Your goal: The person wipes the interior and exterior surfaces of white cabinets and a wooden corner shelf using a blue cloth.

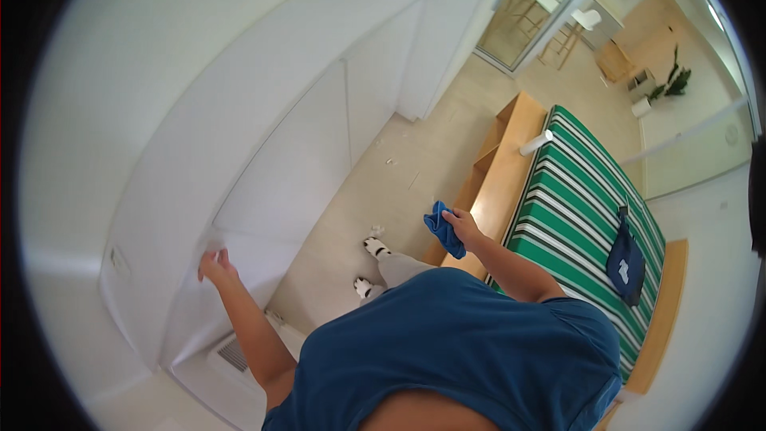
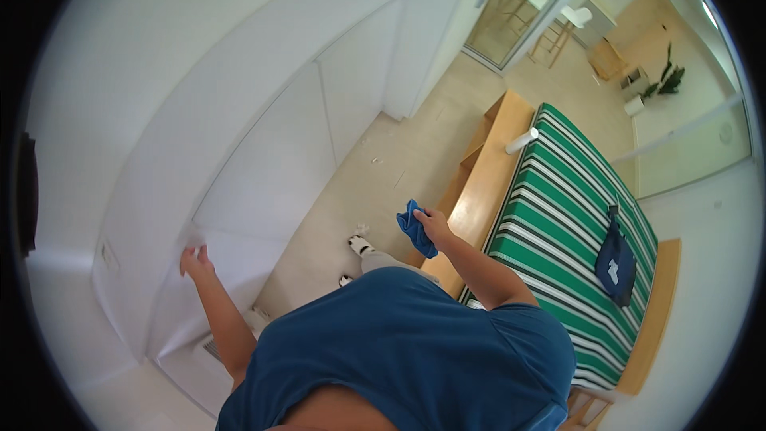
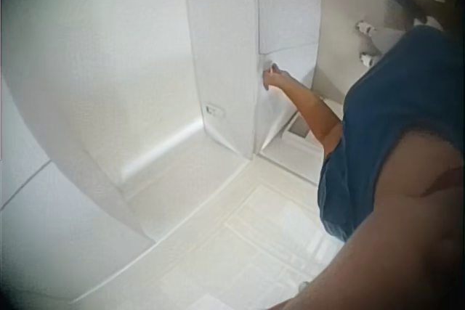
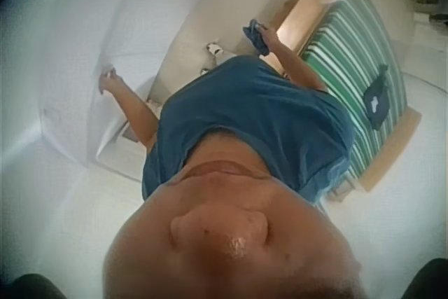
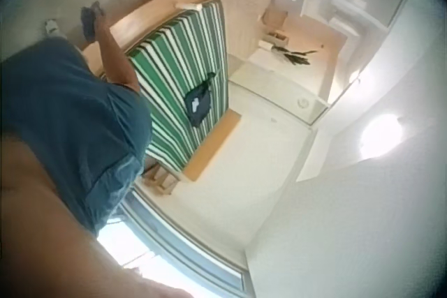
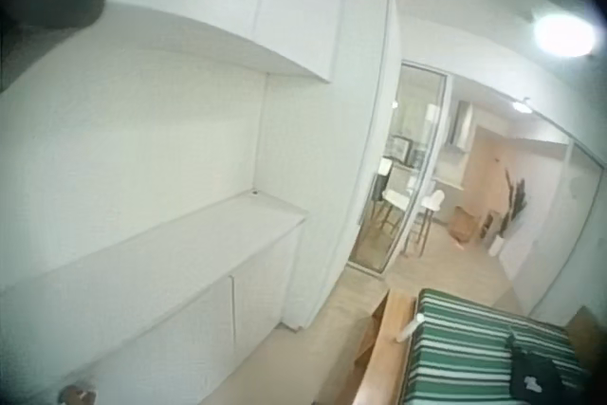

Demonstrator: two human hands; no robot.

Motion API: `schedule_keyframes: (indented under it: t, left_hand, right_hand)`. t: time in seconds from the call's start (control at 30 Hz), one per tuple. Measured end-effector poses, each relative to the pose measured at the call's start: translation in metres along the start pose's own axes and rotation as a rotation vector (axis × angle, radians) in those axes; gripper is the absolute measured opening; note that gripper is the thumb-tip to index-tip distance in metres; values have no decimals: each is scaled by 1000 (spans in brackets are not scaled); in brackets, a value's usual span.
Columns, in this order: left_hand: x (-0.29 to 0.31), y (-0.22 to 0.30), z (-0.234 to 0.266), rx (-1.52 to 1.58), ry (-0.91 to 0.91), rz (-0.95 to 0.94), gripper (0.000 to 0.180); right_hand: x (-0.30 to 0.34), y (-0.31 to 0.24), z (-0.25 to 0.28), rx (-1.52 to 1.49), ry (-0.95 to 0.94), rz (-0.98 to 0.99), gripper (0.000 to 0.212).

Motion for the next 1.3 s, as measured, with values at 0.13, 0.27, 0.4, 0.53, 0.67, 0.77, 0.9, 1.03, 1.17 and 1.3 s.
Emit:
schedule_keyframes:
  t: [0.13, 0.27, 0.4, 0.53, 0.67, 0.77, 0.9, 1.03, 1.17, 1.3]
  left_hand:
    - [54, -17, -9, -37, 12, 25, 63]
    - [54, -43, -1, -184, 84, 19, 67]
    - [111, -128, -38, -389, -22, 25, 56]
    - [231, -227, -177, -472, -533, 316, 33]
    - [392, -193, -326, -638, -841, -84, 61]
    - [410, -102, -460, -305, -1074, -465, 58]
    - [484, 133, -622, 344, -1086, -580, 62]
    - [540, 262, -689, 669, -922, -416, 42]
    - [558, 297, -700, 727, -902, -253, 18]
    - [549, 295, -699, 801, -995, -413, 14]
  right_hand:
    - [-16, 4, 53, -178, 112, -2, 29]
    - [-77, -2, 66, -375, 49, 31, 35]
    - [-112, -59, 74, -421, -137, 59, 39]
    - [-194, -102, 115, 0, -29, 492, 37]
    - [-217, -196, 124, 290, -80, 868, 35]
    - [-225, -259, 137, -59, -177, 459, 33]
    - [-251, -283, 146, -188, -227, 576, 31]
    - [-265, -254, 136, -317, -253, 543, 32]
    - [-255, -231, 146, -461, -190, 385, 32]
    - [-249, -261, 154, -559, -240, 335, 28]
Point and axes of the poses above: each hand's wrist, its own x-axis away from the middle knuckle, its own z-axis out of the back of the hand, y = z × x, the point moved 4 cm from there along -x, towards the middle knuckle, and after that the axes turned 10 degrees about y, right-handed, at the moved point
